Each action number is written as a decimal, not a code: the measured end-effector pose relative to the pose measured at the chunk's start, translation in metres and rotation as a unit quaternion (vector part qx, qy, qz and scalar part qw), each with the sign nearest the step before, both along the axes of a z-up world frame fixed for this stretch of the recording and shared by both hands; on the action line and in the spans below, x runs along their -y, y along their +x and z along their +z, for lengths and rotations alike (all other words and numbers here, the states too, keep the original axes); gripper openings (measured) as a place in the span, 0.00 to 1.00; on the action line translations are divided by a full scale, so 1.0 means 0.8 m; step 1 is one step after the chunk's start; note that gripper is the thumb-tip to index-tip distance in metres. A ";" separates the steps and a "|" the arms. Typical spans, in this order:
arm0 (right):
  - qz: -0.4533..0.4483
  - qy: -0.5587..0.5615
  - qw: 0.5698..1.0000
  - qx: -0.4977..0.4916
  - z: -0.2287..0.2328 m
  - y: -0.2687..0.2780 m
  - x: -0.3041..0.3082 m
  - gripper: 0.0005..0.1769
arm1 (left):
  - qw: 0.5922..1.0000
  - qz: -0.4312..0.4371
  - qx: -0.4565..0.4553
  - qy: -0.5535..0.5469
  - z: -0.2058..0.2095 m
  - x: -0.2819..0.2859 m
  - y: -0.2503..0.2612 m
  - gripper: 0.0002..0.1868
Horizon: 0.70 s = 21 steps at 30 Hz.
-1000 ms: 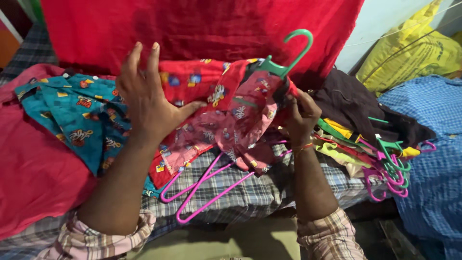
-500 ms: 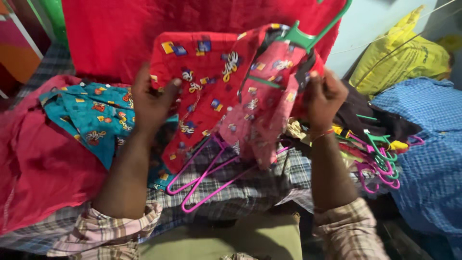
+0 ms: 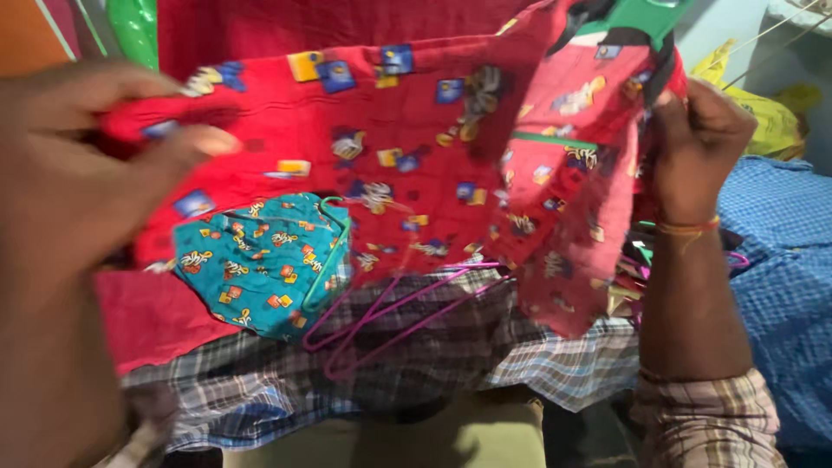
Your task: The person picks up a dark shirt, places it on a hanger, and sets it aside. They then pick up a red patterned shirt, place it on a hanger, and button it up.
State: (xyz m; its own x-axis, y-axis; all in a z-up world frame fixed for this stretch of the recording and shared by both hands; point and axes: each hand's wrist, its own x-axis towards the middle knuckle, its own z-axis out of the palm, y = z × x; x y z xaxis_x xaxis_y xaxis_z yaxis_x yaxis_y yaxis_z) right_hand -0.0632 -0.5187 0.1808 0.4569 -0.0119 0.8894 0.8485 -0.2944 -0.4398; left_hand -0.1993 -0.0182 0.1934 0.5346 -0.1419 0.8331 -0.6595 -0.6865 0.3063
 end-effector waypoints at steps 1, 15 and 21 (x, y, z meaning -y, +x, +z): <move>-0.009 0.001 1.000 0.010 0.004 -0.013 -0.005 0.07 | 0.995 0.033 -0.047 -0.075 -0.004 -0.003 -0.009 0.19; -0.007 -0.261 0.928 -0.266 -0.047 0.073 -0.063 0.11 | 0.941 0.228 -0.225 -0.107 -0.115 -0.097 0.040 0.25; 0.019 -0.375 0.886 -0.271 -0.216 0.223 -0.130 0.15 | 0.864 0.316 -0.392 -0.017 -0.271 -0.133 0.181 0.29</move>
